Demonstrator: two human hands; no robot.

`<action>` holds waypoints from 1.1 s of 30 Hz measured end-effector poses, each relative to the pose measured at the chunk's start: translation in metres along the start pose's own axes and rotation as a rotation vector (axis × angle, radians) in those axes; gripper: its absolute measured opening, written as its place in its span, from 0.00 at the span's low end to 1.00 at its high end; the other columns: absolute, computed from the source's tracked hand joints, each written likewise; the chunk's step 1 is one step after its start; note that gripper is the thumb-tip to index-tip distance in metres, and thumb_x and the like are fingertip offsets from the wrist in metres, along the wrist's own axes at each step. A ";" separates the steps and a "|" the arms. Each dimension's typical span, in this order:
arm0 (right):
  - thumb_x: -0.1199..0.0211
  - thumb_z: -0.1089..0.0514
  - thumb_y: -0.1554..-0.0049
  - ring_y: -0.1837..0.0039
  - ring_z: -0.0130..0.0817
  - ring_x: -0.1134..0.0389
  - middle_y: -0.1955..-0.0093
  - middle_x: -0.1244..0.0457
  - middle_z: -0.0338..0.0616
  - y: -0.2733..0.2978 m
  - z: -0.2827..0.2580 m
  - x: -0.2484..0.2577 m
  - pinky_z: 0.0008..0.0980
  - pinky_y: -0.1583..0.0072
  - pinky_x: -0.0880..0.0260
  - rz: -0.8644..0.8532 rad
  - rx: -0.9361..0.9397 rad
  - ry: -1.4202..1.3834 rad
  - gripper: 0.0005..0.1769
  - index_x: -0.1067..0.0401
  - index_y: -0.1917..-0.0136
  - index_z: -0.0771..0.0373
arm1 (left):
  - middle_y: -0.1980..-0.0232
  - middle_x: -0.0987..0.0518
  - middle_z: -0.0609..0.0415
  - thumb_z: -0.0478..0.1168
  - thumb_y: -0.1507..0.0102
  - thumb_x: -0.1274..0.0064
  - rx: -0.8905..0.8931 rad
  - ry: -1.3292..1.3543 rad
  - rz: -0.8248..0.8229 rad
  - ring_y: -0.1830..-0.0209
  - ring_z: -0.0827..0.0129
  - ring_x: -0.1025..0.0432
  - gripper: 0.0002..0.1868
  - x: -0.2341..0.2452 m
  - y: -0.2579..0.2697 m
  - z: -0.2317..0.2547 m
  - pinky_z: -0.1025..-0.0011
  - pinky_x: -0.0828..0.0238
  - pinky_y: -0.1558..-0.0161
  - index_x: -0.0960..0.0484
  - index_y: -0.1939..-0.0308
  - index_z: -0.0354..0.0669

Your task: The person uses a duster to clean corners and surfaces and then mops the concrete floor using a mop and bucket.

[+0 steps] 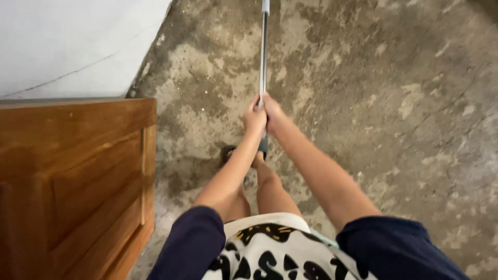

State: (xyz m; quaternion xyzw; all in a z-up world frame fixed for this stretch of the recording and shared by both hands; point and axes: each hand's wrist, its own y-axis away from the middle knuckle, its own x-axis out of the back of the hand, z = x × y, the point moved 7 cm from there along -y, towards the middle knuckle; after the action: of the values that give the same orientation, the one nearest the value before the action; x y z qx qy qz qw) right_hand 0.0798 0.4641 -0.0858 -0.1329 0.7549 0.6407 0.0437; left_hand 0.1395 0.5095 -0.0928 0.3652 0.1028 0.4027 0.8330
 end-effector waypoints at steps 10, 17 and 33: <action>0.52 0.36 0.35 0.54 0.39 0.32 0.58 0.34 0.43 0.024 0.061 0.022 0.46 0.47 0.29 -0.031 -0.029 -0.010 0.20 0.30 0.51 0.52 | 0.52 0.15 0.47 0.38 0.35 0.46 0.024 -0.088 0.070 0.56 0.69 0.21 0.23 0.041 0.089 -0.005 0.73 0.28 0.55 0.19 0.35 0.48; 0.56 0.32 0.35 0.56 0.45 0.33 0.60 0.35 0.47 -0.023 -0.024 -0.024 0.51 0.49 0.30 -0.075 -0.027 0.055 0.27 0.32 0.53 0.55 | 0.52 0.15 0.48 0.43 0.37 0.43 -0.001 0.083 0.088 0.57 0.69 0.22 0.22 0.009 -0.009 0.036 0.70 0.27 0.53 0.18 0.38 0.48; 0.48 0.42 0.32 0.59 0.35 0.32 0.61 0.34 0.41 0.032 0.084 -0.029 0.38 0.54 0.28 -0.166 0.194 -0.227 0.19 0.30 0.53 0.57 | 0.58 0.15 0.46 0.42 0.35 0.46 -0.288 -0.049 0.074 0.64 0.74 0.22 0.23 0.096 0.092 0.034 0.69 0.27 0.62 0.22 0.35 0.48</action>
State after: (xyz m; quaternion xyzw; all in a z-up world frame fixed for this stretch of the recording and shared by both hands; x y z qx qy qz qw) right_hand 0.0909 0.5550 -0.0629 -0.1167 0.7897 0.5701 0.1942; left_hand 0.1634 0.6011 0.0067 0.2549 0.0101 0.4347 0.8637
